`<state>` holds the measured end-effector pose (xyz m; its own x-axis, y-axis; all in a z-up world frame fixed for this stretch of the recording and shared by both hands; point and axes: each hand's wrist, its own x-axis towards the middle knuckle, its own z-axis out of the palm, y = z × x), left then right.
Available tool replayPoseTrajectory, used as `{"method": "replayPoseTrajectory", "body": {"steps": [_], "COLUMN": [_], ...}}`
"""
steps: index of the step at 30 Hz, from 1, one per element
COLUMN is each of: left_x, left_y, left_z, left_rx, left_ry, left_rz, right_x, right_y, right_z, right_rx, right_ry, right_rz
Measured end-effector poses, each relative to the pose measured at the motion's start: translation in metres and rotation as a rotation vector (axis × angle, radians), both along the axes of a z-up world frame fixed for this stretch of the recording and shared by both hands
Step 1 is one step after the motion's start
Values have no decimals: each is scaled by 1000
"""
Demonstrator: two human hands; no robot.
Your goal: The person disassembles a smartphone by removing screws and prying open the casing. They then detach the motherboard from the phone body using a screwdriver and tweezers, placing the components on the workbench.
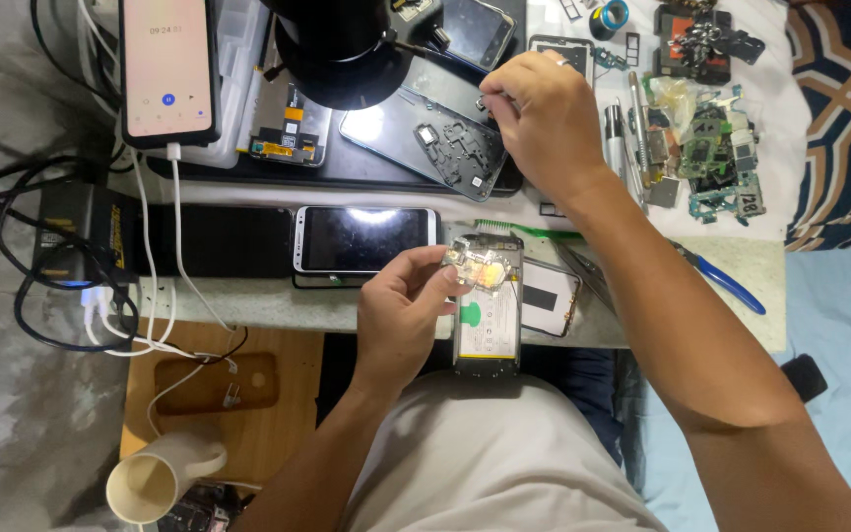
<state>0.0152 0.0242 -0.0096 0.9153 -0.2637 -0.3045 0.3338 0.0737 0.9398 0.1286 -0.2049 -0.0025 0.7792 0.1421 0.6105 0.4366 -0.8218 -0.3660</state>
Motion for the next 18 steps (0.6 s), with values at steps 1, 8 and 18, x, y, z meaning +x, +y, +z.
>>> {"method": "replayPoseTrajectory", "body": {"steps": [1, 8, 18], "left_x": [1, 2, 1], "left_y": [0, -3, -11], "left_z": [-1, -8, -9], "left_rx": [-13, -78, -176], "left_ry": [7, 21, 27], "left_rz": [3, 14, 50], "right_x": [2, -4, -139], "right_y": [0, -4, 26], "right_z": [-2, 3, 30], "right_rx": [-20, 32, 185], "right_ry": [-14, -38, 293], "right_rz": [0, 34, -5]}}
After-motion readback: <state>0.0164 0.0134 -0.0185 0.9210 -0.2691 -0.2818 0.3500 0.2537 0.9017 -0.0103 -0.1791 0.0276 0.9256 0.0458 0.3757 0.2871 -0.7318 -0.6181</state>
